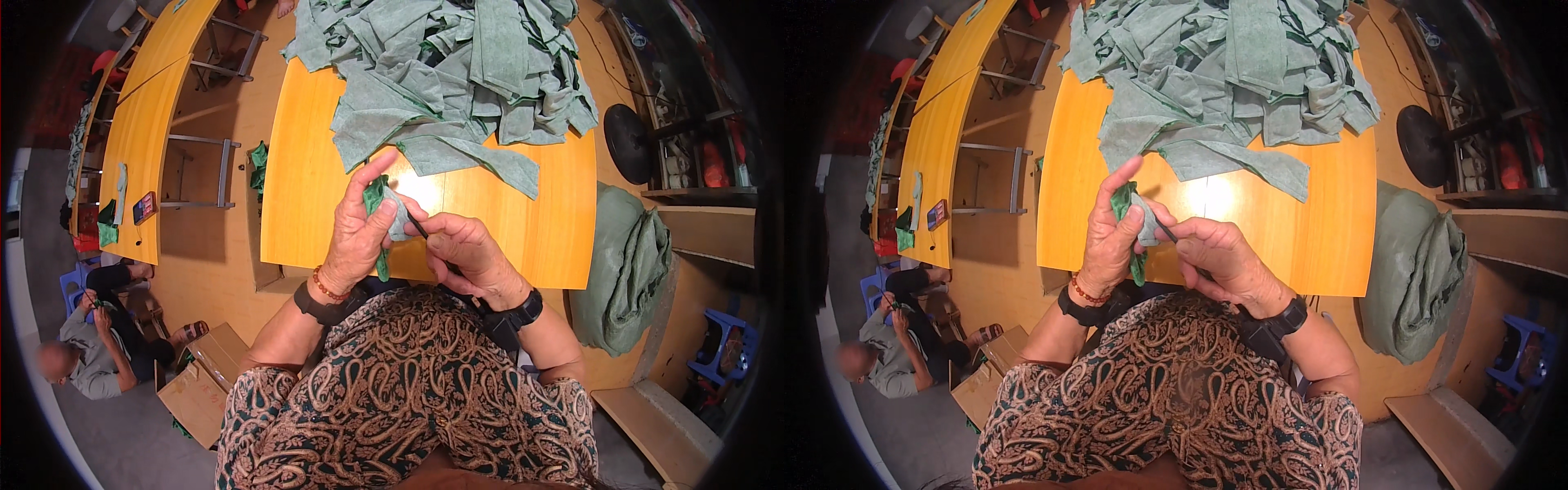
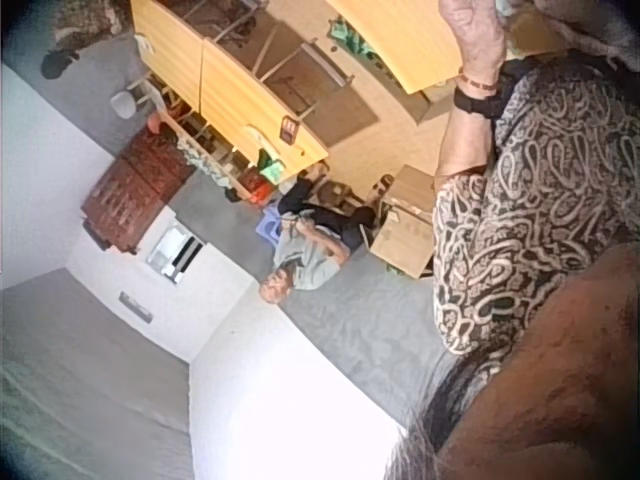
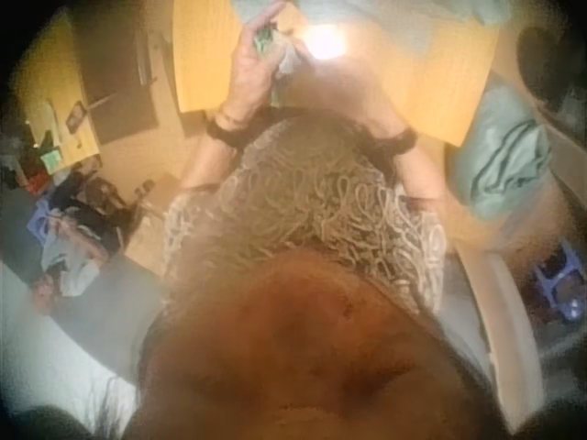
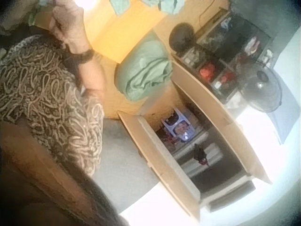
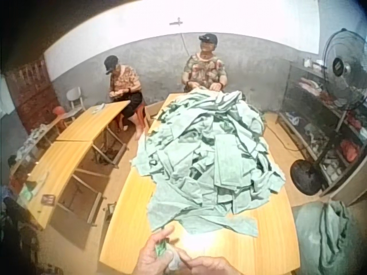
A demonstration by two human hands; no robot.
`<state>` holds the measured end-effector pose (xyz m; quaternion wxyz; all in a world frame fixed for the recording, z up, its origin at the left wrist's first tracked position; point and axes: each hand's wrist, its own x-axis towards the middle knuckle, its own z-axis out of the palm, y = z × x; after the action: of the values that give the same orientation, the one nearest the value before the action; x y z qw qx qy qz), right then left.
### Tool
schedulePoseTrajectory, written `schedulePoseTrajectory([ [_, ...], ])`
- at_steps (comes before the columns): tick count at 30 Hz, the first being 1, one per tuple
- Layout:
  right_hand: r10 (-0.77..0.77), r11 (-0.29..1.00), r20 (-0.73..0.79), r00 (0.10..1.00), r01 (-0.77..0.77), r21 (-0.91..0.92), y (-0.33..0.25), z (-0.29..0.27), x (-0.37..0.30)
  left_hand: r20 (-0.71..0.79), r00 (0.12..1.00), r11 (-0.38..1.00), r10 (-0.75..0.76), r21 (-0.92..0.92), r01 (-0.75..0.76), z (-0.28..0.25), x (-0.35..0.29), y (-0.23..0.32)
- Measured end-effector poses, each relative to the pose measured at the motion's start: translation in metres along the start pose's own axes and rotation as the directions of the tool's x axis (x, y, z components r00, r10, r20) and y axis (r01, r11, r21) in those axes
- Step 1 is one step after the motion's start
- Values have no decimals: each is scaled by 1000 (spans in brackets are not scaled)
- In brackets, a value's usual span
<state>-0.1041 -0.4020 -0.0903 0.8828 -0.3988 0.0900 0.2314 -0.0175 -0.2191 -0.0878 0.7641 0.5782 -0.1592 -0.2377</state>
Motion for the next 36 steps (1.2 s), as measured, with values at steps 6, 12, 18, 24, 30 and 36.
schedulePoseTrajectory([
  [6,-48,996,-17,999,49,68,2,10,1,-167,986,985,24,-163,-52,13,-1,2],
  [12,-51,997,-85,995,46,-55,-4,14,6,-244,966,988,86,-102,-114,4,8,-15],
  [18,-30,972,-121,992,1,-235,-18,12,-6,-262,948,953,-183,-284,106,-3,6,0],
  [24,27,972,-90,996,-48,-231,-19,-1,-16,-254,956,948,-145,-311,61,-9,11,-5],
  [30,50,977,-86,995,-67,-202,-13,-1,-10,-244,965,971,-91,-236,31,0,10,1],
  [36,47,981,-105,993,-65,-181,-5,-2,-4,-93,972,967,-217,-154,201,-7,3,2],
])
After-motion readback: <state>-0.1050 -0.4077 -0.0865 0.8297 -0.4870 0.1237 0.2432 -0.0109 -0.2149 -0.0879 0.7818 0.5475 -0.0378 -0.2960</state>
